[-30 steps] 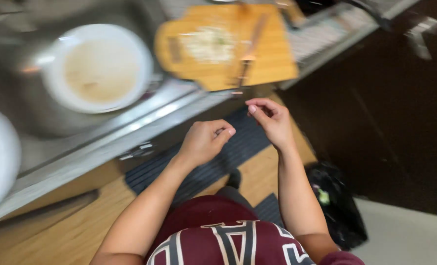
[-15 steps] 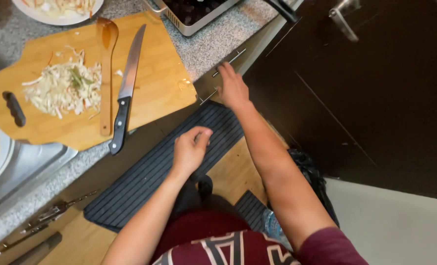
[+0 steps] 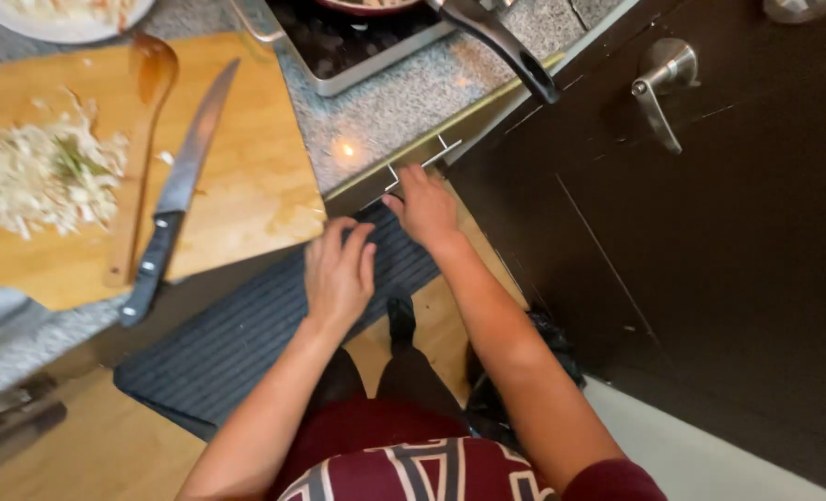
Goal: The person stirs meat in a frying pan on an induction cooktop, then retrieves a glass from a drawer to fill with water from the sink. They pour the water into the pan and continue stirring. Finally, the person chops vegetables on a wooden cutting board and transfers them to a plate.
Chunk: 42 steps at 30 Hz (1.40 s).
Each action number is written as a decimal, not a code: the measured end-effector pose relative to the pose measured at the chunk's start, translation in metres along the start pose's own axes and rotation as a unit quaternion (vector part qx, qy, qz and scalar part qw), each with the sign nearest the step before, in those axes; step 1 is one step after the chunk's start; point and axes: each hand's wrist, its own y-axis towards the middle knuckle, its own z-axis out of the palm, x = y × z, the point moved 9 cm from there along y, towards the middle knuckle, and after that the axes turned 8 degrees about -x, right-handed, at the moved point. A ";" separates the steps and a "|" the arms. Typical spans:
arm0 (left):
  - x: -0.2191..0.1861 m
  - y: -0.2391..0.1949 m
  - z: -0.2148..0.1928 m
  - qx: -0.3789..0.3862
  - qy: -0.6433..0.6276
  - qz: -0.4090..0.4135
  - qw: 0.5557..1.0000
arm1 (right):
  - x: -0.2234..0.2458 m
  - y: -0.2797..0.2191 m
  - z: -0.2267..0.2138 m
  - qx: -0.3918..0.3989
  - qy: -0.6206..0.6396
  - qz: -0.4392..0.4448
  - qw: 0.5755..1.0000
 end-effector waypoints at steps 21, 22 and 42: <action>-0.027 -0.062 0.053 0.314 -0.102 -0.230 0.916 | -0.037 -0.114 -0.087 0.001 0.042 -0.242 0.969; -0.001 -0.064 0.065 0.316 -0.101 -0.233 0.914 | -0.037 -0.114 -0.086 0.004 0.045 -0.241 0.969; 0.210 -0.137 0.207 0.486 0.192 -0.295 0.800 | 0.022 -0.105 -0.003 0.284 0.034 -0.285 0.915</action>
